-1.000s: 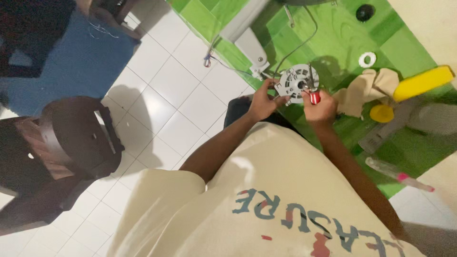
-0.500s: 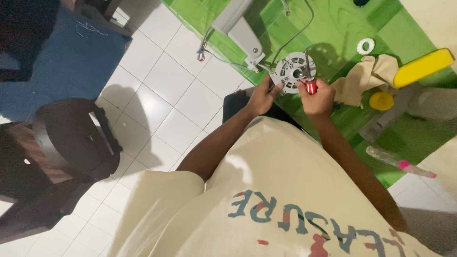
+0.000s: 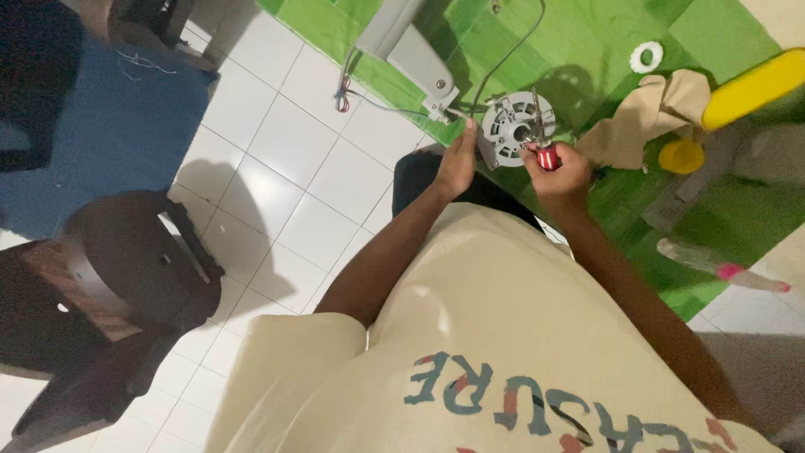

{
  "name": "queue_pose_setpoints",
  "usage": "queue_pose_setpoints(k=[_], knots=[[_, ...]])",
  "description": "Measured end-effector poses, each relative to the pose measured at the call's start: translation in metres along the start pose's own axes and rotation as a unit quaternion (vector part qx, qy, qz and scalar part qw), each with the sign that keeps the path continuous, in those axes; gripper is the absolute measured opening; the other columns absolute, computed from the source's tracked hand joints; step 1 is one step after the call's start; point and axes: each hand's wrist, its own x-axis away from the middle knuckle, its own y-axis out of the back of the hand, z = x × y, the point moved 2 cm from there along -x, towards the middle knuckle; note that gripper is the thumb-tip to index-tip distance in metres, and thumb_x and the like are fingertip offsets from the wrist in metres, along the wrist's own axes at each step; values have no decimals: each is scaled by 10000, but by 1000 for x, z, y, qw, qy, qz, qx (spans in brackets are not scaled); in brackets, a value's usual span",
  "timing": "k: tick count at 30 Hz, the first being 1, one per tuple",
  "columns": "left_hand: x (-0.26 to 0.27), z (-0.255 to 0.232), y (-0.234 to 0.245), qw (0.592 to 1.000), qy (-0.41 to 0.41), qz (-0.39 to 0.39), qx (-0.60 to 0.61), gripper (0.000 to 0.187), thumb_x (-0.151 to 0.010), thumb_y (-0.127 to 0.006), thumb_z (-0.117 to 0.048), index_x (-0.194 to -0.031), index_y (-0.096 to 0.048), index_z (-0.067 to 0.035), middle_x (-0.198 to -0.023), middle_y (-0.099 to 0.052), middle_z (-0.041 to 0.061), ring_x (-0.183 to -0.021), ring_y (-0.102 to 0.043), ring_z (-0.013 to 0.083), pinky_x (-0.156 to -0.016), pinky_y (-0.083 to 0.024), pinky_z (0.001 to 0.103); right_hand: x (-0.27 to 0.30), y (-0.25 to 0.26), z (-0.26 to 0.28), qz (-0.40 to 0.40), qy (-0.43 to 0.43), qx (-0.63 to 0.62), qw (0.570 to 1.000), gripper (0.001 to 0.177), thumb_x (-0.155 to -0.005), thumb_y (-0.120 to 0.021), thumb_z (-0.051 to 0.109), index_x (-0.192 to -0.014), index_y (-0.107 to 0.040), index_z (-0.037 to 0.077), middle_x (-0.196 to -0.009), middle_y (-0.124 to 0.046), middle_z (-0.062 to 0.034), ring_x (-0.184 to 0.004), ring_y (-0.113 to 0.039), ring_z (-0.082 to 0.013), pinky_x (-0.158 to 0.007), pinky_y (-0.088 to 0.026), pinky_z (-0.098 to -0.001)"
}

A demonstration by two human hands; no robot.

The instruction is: The person uses a screwdriver to tighten screws on the central hub of a ceiling fan motor. They repeatedly rotate the hub and adjust the screwdriver to secure the internal components.

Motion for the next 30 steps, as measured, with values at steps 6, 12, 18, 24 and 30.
queue_pose_setpoints(k=[6,12,18,24,30], knots=[[-15,3,-4,995,-38,21,91,690,-1081,-376,-550,-1179,-643,78,-1102,-687,157,-1019,-602,226,-963,-446,352,6,-1,3,-30,-14,36,999,249,-917,-892,190,-920,-728,2,-738,-659,-84,-652,-555,-163,-643,-466,-347],[-23,19,-1,1000,-12,2,19,639,-1074,-369,-493,-1109,-665,72,-1046,-695,219,-930,-619,274,-880,-497,395,-2,-3,8,-27,77,94,992,237,-938,-872,142,-887,-682,11,-828,-676,-121,-711,-641,-246,-672,-487,-392],[-33,35,3,993,-109,-17,-38,569,-1073,-399,-454,-1322,-581,24,-1232,-612,180,-1045,-606,264,-866,-537,391,-4,-4,13,-22,112,78,990,155,-957,-838,88,-992,-709,11,-953,-693,-143,-819,-694,-294,-733,-538,-409],[-33,36,-1,978,56,19,202,514,-1043,-483,-465,-1159,-658,4,-957,-624,89,-798,-540,188,-702,-476,330,-5,-4,18,-27,148,138,979,174,-931,-853,62,-973,-693,9,-949,-674,-162,-860,-680,-357,-746,-534,-441],[-30,35,5,976,41,29,212,479,-1057,-469,-462,-976,-643,-23,-762,-597,45,-637,-536,161,-599,-443,329,-6,0,22,-3,188,125,974,157,-965,-828,22,-1015,-687,-24,-972,-655,-173,-869,-661,-367,-742,-525,-438]])
